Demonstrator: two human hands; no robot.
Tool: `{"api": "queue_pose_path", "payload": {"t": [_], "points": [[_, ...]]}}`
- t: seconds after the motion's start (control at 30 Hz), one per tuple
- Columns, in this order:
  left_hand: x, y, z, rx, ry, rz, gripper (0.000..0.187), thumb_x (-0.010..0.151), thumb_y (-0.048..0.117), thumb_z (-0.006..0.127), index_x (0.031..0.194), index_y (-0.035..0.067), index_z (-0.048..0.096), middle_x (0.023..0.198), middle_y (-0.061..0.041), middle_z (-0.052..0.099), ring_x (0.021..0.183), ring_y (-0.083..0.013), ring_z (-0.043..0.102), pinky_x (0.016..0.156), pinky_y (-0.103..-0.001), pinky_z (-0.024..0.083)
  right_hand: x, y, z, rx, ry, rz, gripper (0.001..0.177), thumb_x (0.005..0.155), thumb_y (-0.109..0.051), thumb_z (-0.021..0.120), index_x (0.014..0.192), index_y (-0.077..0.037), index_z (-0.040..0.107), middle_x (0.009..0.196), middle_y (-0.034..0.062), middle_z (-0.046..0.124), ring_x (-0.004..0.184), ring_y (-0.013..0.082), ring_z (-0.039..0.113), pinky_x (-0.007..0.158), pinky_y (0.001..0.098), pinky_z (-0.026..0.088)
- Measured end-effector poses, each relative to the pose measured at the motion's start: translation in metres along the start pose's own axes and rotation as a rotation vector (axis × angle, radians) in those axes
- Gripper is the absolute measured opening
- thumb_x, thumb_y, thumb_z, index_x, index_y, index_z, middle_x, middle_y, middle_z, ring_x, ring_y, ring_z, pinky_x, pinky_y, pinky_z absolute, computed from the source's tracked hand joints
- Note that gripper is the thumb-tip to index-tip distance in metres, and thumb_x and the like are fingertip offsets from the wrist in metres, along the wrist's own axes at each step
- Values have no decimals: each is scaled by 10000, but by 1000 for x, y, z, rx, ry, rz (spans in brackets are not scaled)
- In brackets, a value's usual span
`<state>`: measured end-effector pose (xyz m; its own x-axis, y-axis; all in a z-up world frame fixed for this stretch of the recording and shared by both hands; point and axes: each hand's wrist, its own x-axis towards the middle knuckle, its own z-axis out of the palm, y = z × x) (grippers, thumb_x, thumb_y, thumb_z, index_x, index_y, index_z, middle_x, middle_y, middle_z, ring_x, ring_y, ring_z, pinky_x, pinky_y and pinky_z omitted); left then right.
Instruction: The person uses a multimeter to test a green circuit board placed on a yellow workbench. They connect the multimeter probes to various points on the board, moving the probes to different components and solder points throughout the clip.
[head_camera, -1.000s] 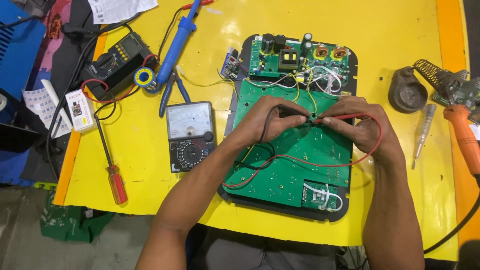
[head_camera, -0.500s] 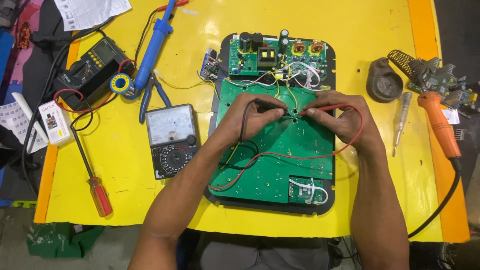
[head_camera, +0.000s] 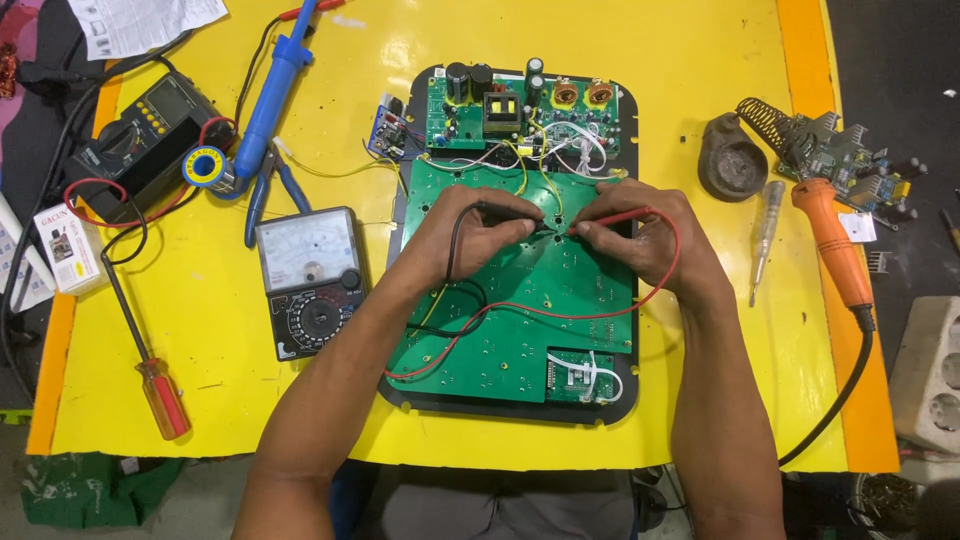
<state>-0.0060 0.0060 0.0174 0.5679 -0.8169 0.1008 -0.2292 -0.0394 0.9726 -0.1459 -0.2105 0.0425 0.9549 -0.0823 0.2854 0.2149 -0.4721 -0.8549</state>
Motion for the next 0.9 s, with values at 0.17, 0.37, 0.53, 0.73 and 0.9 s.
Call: {"api": "queue_pose_path", "payload": {"t": [0.17, 0.37, 0.53, 0.73, 0.9], "points": [[-1, 1, 1, -9, 1, 18, 209, 898, 138, 765, 1097, 181, 814, 1005, -195, 784, 1008, -386, 741, 872, -475, 616, 1, -1, 2, -4, 9, 1, 111, 857, -15, 825, 960, 10, 792, 848, 256, 727, 880, 407, 725, 1123, 615, 456], [0, -2, 0, -5, -14, 40, 208, 916, 136, 751, 1111, 180, 806, 1011, -190, 782, 1023, -401, 725, 897, -493, 605, 1, -3, 2, 4, 0, 46, 122, 863, -13, 810, 981, 10, 792, 863, 275, 720, 876, 425, 720, 1126, 637, 441], [0, -6, 0, -16, 2, 51, 207, 898, 145, 767, 1095, 188, 811, 1012, -177, 788, 1011, -384, 729, 891, -489, 610, 0, -2, 3, -12, 7, 50, 127, 856, -25, 817, 979, -1, 794, 866, 263, 724, 885, 401, 725, 1126, 634, 448], [1, -8, 0, -54, 6, 48, 205, 911, 148, 757, 1110, 176, 803, 1012, -208, 777, 1016, -402, 733, 895, -504, 608, 0, -1, 5, -26, 18, 57, 119, 859, -22, 819, 968, 10, 785, 832, 254, 709, 895, 372, 719, 1140, 624, 450], [2, -11, -1, -80, 3, 33, 184, 891, 175, 760, 1067, 148, 807, 989, -189, 790, 994, -360, 762, 869, -467, 627, -2, 4, 2, 31, 15, 100, 91, 886, -61, 805, 947, 0, 774, 851, 217, 716, 947, 311, 703, 1169, 610, 439]]}}
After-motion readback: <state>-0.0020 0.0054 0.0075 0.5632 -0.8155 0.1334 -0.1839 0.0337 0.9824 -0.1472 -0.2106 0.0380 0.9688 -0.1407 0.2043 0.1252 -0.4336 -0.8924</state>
